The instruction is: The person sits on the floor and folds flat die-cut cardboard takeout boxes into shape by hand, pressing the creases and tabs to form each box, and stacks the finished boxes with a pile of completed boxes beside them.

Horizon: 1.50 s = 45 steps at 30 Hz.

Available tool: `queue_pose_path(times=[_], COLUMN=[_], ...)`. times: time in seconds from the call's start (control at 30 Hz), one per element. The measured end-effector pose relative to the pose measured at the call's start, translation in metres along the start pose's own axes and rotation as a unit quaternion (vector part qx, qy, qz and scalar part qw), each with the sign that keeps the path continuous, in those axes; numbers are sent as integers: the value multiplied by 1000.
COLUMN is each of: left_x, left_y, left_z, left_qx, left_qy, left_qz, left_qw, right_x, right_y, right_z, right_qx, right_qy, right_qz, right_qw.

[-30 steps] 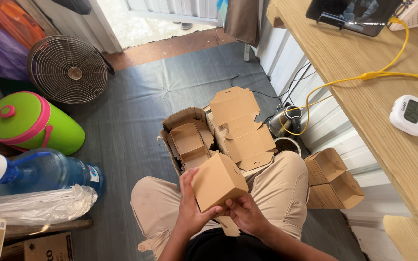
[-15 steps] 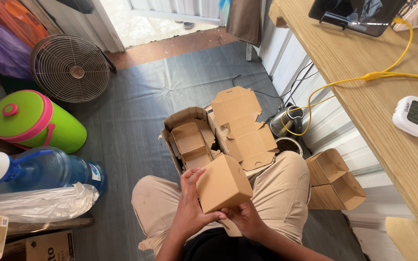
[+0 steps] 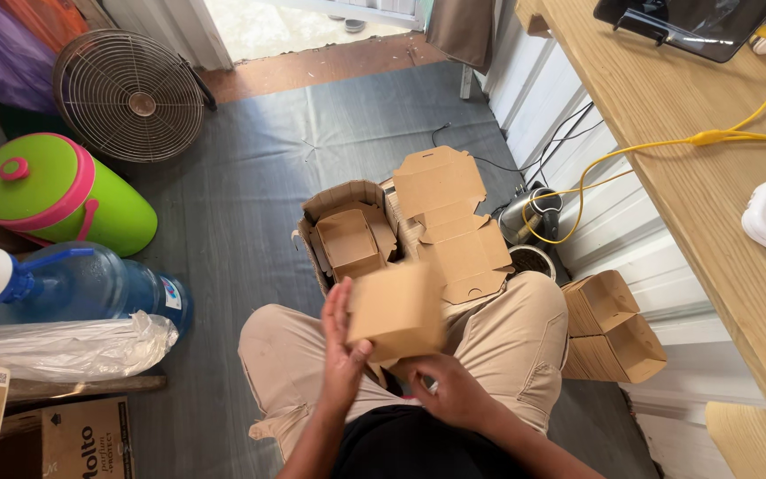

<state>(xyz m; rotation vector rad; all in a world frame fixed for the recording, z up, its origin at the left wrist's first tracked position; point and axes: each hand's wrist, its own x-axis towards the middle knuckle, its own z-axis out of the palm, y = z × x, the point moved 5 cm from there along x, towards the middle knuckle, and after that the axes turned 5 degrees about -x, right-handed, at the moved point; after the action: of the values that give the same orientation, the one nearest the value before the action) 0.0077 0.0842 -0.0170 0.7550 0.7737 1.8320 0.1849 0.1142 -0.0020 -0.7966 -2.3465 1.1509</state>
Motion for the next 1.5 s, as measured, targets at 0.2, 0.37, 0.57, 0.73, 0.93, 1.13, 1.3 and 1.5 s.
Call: queue_pose_path(times=[0.2, 0.37, 0.57, 0.73, 0.93, 1.13, 1.3, 1.5], left_x=[-24, -34, -29, -13, -22, -35, -36, -26], left_y=[-61, -72, -57, -20, -45, -43, -29, -13], left_z=[3, 3, 6, -3, -19, -6, 13, 20], left_qx=[142, 65, 81, 253, 319, 405, 218, 200], left_qy=[-13, -49, -70, 11, 76, -6, -45, -123], left_qz=[-157, -209, -143, -20, -119, 54, -32, -167], left_qw=[977, 975, 984, 967, 937, 913, 974, 958], right_x=[-4, -1, 2, -14, 0, -9, 2, 6], right_y=[60, 52, 19, -2, 45, 62, 62, 74], right_z=[25, 29, 1, -41, -20, 17, 4, 4], right_qx=[294, 308, -8, -64, 608, 305, 95, 338], right_qy=[111, 88, 218, 305, -53, -31, 89, 1], right_qz=[137, 121, 67, -35, 113, 48, 75, 190], right_qw=[940, 939, 974, 950, 784, 951, 989, 922])
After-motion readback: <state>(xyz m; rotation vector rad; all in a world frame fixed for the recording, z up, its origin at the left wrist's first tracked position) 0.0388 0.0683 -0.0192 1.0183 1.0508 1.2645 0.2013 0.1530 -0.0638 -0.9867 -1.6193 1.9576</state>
